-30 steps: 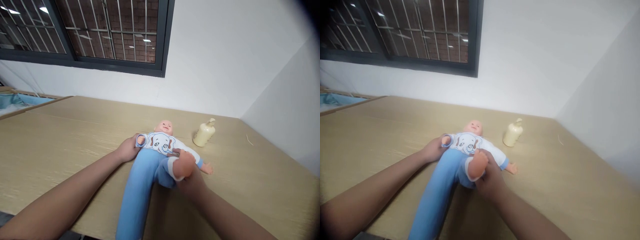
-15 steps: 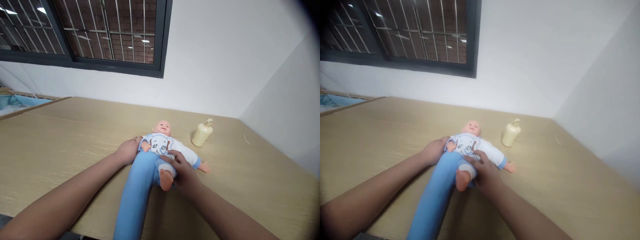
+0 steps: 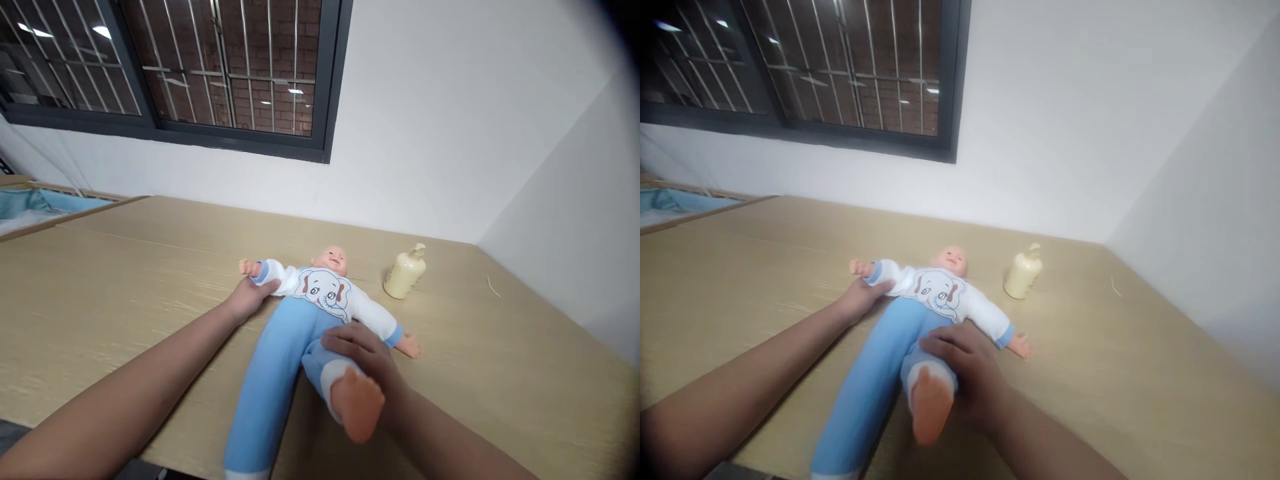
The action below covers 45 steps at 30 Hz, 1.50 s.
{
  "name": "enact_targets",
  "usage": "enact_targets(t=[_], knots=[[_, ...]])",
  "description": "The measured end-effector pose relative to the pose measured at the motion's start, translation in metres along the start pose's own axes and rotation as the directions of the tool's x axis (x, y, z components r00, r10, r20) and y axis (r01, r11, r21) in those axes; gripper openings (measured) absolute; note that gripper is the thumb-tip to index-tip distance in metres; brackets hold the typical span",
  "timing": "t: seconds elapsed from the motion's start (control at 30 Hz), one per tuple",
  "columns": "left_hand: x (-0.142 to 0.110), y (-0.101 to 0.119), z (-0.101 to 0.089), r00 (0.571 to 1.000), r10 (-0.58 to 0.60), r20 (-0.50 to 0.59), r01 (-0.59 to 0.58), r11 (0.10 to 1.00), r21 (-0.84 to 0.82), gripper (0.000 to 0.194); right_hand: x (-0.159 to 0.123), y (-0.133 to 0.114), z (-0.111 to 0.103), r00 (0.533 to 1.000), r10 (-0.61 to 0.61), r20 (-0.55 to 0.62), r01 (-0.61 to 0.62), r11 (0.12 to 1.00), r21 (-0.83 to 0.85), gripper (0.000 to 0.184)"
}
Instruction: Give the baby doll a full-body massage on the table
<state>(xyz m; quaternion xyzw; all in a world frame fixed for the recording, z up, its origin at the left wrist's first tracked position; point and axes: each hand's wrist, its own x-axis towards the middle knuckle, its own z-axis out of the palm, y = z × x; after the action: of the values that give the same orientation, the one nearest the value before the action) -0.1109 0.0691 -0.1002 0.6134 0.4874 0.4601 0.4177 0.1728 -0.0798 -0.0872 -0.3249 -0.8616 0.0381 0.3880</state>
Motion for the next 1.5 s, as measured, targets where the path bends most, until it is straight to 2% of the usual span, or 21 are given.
enact_targets(t=[0.07, 0.13, 0.23, 0.3, 0.4, 0.5, 0.6, 0.7, 0.8, 0.87, 0.93, 1.0, 1.07, 1.2, 1.37, 1.43, 1.5], knots=[[0.001, 0.001, 0.001, 0.997, -0.076, 0.015, 0.078, 0.97, -0.229, 0.061, 0.002, -0.011, 0.0, 0.999, -0.03, 0.015, 0.029, 0.997, 0.069, 0.049], [0.0, 0.003, 0.003, 0.984, -0.17, 0.055, 0.177, 0.888, -0.424, 0.06, 0.003, -0.023, 0.0, 0.996, -0.056, 0.066, 0.049, 0.994, 0.098, 0.048], [-0.001, 0.007, 0.004, 0.962, -0.254, 0.103, 0.268, 0.784, -0.56, 0.047, 0.004, -0.038, 0.003, 0.975, -0.098, 0.201, 0.089, 0.995, 0.05, 0.041], [0.0, 0.009, 0.004, 0.951, -0.287, 0.115, 0.296, 0.737, -0.607, 0.036, 0.002, -0.042, 0.008, 0.951, -0.142, 0.276, 0.147, 0.989, 0.004, 0.035], [0.001, 0.009, 0.002, 0.937, -0.333, 0.102, 0.322, 0.715, -0.621, 0.027, -0.001, -0.043, 0.016, 0.927, -0.21, 0.311, 0.239, 0.969, -0.059, 0.031], [0.001, 0.01, 0.002, 0.939, -0.328, 0.102, 0.319, 0.725, -0.61, 0.029, -0.001, -0.043, 0.017, 0.933, -0.214, 0.291, 0.248, 0.965, -0.086, 0.028], [-0.001, 0.009, 0.005, 0.955, -0.28, 0.099, 0.284, 0.767, -0.575, 0.037, 0.001, -0.046, 0.009, 0.951, -0.198, 0.238, 0.223, 0.971, -0.084, 0.031], [-0.003, 0.006, 0.009, 0.979, -0.197, 0.045, 0.196, 0.871, -0.451, 0.045, 0.002, -0.042, 0.0, 0.985, -0.148, 0.086, 0.155, 0.984, -0.083, 0.048], [-0.005, 0.007, 0.011, 0.997, -0.073, -0.036, 0.068, 0.989, -0.128, 0.045, -0.001, -0.03, -0.003, 0.994, -0.076, -0.075, 0.072, 0.996, -0.051, 0.06], [-0.006, 0.01, 0.011, 0.999, -0.033, -0.037, 0.034, 0.999, 0.021, 0.04, -0.001, -0.019, -0.004, 0.994, -0.017, -0.105, 0.016, 1.0, -0.012, 0.063], [-0.007, 0.015, 0.011, 1.0, 0.02, 0.023, -0.023, 0.993, 0.12, 0.035, 0.0, -0.008, -0.005, 0.993, 0.054, -0.107, -0.052, 0.998, 0.022, 0.065], [-0.009, 0.02, 0.011, 0.991, 0.095, 0.089, -0.117, 0.95, 0.289, 0.032, 0.002, 0.0, -0.005, 0.989, 0.103, -0.105, -0.099, 0.994, 0.041, 0.064], [-0.01, 0.024, 0.012, 0.982, 0.134, 0.133, -0.181, 0.866, 0.466, 0.032, 0.004, 0.007, -0.004, 0.986, 0.128, -0.102, -0.123, 0.991, 0.049, 0.058], [-0.011, 0.028, 0.013, 0.97, 0.11, 0.215, -0.229, 0.702, 0.674, 0.035, 0.003, 0.016, 0.003, 0.98, 0.166, -0.106, -0.162, 0.986, 0.047, 0.044], [-0.01, 0.031, 0.016, 0.948, 0.106, 0.299, -0.305, 0.563, 0.768, 0.035, 0.0, 0.02, 0.011, 0.979, 0.18, -0.094, -0.179, 0.984, 0.011, 0.043], [-0.01, 0.031, 0.017, 0.949, 0.107, 0.297, -0.305, 0.55, 0.777, 0.036, 0.001, 0.02, 0.013, 0.981, 0.158, -0.11, -0.158, 0.987, 0.005, 0.046], [-0.01, 0.031, 0.016, 0.955, 0.102, 0.279, -0.285, 0.585, 0.759, 0.034, 0.002, 0.019, 0.011, 0.982, 0.14, -0.128, -0.141, 0.99, -0.002, 0.047]])
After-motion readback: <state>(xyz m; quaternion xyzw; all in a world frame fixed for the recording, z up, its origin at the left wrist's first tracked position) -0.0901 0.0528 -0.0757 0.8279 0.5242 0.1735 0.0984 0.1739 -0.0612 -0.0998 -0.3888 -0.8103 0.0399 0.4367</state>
